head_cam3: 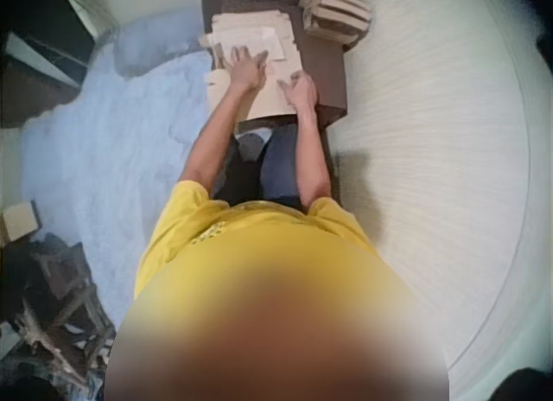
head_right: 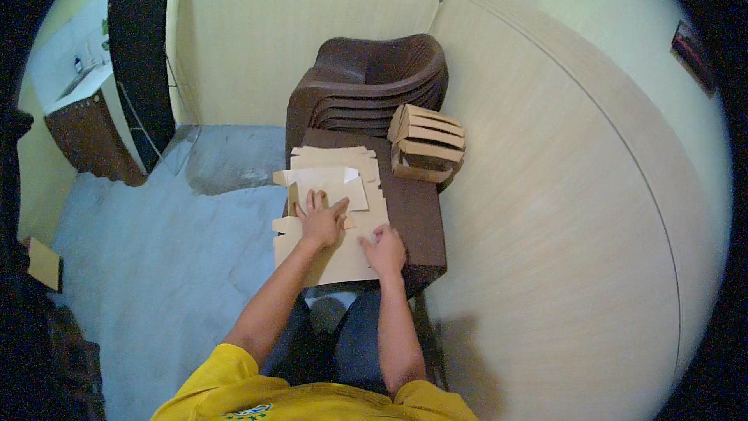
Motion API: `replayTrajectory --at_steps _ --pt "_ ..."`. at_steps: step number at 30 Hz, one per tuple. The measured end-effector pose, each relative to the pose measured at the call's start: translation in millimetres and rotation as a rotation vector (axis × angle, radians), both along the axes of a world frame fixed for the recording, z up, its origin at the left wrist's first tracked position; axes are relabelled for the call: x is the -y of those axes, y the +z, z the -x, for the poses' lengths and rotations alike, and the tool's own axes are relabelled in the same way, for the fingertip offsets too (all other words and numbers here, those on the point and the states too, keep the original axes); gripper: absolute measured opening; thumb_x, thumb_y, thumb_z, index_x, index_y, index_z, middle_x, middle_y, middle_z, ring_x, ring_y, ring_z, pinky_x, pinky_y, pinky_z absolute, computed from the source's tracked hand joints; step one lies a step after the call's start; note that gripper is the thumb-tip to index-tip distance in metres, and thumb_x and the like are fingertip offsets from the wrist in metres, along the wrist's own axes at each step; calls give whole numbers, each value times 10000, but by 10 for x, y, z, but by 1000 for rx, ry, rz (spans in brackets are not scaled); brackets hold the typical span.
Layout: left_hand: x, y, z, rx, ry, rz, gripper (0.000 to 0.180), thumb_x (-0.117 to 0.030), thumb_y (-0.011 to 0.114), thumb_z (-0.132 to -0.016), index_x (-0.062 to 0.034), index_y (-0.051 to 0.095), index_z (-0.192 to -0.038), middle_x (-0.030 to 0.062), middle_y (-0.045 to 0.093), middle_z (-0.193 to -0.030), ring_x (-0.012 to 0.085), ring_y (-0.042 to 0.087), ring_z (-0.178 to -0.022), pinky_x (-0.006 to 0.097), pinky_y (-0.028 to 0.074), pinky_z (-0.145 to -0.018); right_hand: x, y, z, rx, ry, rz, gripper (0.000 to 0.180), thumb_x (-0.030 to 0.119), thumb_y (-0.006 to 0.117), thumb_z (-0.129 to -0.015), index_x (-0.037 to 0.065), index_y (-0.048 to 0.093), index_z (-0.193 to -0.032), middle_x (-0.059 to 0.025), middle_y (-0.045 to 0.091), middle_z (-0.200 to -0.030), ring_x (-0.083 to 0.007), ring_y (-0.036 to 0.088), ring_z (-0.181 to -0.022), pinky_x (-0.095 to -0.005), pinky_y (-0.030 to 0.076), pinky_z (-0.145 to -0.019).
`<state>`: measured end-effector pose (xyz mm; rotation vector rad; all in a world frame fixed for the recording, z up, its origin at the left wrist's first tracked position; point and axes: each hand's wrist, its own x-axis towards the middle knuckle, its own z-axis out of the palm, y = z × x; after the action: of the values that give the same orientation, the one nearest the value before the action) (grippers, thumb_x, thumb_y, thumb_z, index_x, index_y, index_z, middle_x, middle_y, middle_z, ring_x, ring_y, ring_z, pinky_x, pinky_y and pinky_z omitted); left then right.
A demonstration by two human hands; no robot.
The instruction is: The person assembles flat cardboard pieces into small boxes by folding and tucking flaps. They handle multiple pieces, aligning edges and securing tabs to form the box shape, then place finished boxes on a stack nearby.
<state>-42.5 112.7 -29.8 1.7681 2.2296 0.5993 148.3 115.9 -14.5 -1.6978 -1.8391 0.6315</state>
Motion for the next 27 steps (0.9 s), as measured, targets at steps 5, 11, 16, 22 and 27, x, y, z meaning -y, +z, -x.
replayTrajectory --at_steps 5,11,16,22,27 --pt "-193 68 49 55 -48 -141 548 -341 664 -1025 -225 591 -1556 216 525 -1575 372 429 -1544 688 167 -1284 101 -61 94 86 8 -172 511 216 974 -737 33 719 -1140 -156 739 -997 -353 715 -937 -469 569 -861" --pt "-25 -128 200 166 -186 -197 557 -273 717 -973 -150 608 -1505 258 550 -1521 437 483 -1475 532 342 -1276 -133 -54 234 -4 -17 -190 504 61 956 -713 11 740 -1165 -168 747 -1027 -339 735 -958 -453 587 -863" --pt "108 -204 200 18 -203 -309 543 -276 694 -977 -251 626 -1515 279 531 -1509 452 479 -1459 532 329 -1290 -193 -80 335 -101 123 -309 449 -23 882 -744 -1 761 -1177 -161 754 -1023 -296 751 -904 -404 605 -838" --pt "88 -166 87 -95 -172 -268 512 -331 601 -1035 -336 610 -1547 264 495 -1545 428 432 -1507 550 278 -1313 -98 -202 292 -96 251 -341 415 0 789 -824 4 760 -1237 -164 732 -1033 -290 730 -898 -403 599 -842" --pt "69 -146 129 41 -153 -248 462 -369 574 -1054 -305 637 -1508 267 507 -1543 442 430 -1510 549 277 -1308 37 -210 322 135 376 -608 392 109 756 -863 6 774 -1240 -159 707 -1014 -327 693 -977 -447 578 -928"
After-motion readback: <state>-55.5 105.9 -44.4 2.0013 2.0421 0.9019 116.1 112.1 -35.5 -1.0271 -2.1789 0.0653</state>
